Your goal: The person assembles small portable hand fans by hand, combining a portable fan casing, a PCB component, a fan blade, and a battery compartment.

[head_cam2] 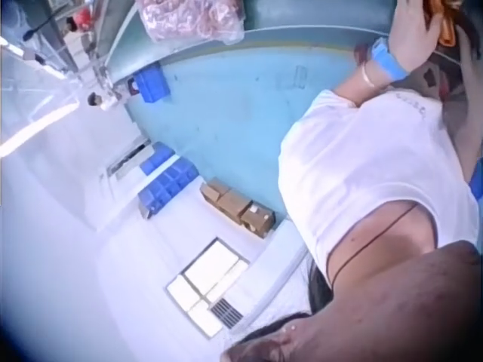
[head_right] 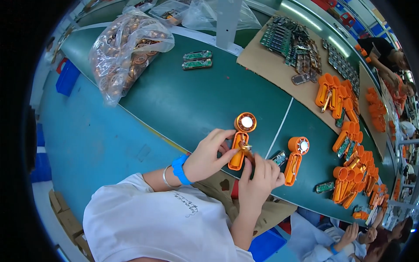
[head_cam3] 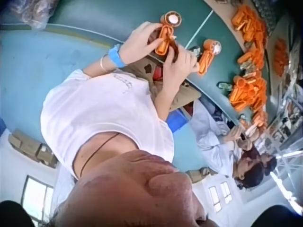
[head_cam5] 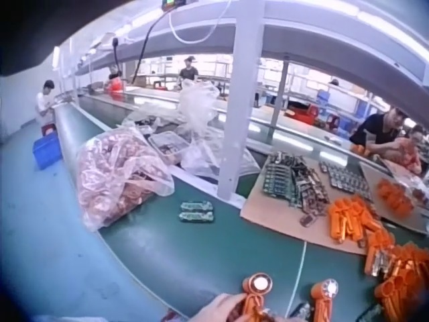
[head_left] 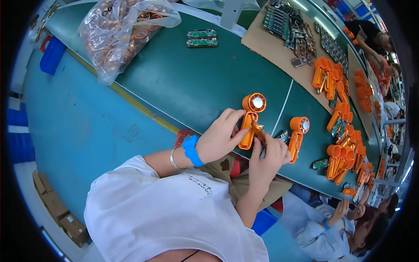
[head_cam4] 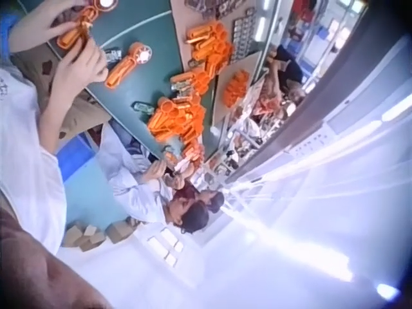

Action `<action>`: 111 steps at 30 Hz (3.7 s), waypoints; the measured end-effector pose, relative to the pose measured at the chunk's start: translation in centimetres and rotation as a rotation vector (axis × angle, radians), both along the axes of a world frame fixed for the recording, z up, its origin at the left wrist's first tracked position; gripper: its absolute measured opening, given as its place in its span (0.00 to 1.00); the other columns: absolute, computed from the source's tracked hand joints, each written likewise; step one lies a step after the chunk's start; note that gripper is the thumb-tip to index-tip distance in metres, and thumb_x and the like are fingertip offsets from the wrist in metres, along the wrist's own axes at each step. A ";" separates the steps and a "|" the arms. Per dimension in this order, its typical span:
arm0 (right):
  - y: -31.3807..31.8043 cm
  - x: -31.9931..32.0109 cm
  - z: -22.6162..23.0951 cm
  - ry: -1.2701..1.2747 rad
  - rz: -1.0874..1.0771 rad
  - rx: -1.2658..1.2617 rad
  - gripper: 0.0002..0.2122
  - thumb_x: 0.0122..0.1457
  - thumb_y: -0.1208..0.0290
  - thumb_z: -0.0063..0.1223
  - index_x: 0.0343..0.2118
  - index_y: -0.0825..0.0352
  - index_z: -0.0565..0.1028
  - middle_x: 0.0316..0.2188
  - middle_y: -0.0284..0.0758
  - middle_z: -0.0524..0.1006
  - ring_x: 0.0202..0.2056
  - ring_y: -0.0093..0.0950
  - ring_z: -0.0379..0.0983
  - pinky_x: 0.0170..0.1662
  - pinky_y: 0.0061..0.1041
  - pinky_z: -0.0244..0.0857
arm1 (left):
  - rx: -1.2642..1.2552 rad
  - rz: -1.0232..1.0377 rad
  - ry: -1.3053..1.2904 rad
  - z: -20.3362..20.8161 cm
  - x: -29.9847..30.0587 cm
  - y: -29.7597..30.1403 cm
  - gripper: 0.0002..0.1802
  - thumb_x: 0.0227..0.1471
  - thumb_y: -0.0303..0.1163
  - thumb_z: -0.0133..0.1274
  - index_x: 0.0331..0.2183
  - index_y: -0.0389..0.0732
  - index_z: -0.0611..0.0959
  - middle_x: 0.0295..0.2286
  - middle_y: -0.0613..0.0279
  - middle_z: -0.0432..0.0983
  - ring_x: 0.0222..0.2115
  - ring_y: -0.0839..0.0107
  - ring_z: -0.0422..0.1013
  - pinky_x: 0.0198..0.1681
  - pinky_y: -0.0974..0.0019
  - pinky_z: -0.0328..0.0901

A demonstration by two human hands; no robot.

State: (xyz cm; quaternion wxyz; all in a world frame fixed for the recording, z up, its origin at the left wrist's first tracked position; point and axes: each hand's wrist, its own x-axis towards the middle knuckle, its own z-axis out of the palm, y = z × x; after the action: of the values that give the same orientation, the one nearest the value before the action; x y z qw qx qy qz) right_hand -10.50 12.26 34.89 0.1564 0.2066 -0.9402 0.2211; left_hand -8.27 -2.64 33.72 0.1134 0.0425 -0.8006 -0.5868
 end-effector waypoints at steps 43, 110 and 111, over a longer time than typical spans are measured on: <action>-2.9 -4.5 0.6 -0.652 0.335 -0.776 0.04 0.50 0.85 0.51 0.29 0.71 0.71 0.26 0.32 0.69 0.20 0.15 0.63 0.20 0.13 0.51 | 0.689 -0.303 -0.208 1.3 -1.0 -3.7 0.27 0.50 0.20 0.51 0.53 0.36 0.67 0.40 0.58 0.64 0.43 0.70 0.66 0.46 0.70 0.66; -3.5 -4.6 0.4 -0.449 0.228 -0.647 0.02 0.50 0.81 0.54 0.28 0.71 0.76 0.17 0.29 0.66 0.16 0.14 0.55 0.18 0.16 0.44 | 0.819 -0.267 -0.275 -0.8 -0.6 -4.1 0.25 0.54 0.18 0.44 0.54 0.33 0.62 0.42 0.55 0.70 0.41 0.72 0.69 0.48 0.68 0.64; -3.6 -4.7 0.5 -0.390 0.245 -0.587 0.04 0.49 0.81 0.56 0.29 0.70 0.76 0.18 0.29 0.67 0.17 0.15 0.57 0.18 0.16 0.46 | 0.819 -0.263 -0.274 -0.6 -0.5 -4.1 0.25 0.54 0.18 0.44 0.54 0.33 0.62 0.42 0.55 0.70 0.41 0.72 0.69 0.48 0.68 0.64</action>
State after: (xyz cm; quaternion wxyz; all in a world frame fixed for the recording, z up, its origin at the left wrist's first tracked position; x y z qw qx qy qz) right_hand -15.17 8.70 35.40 -0.0008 0.2180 -0.8172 0.5336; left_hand -8.77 -6.75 33.08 -0.0954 0.0589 -0.5087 -0.8536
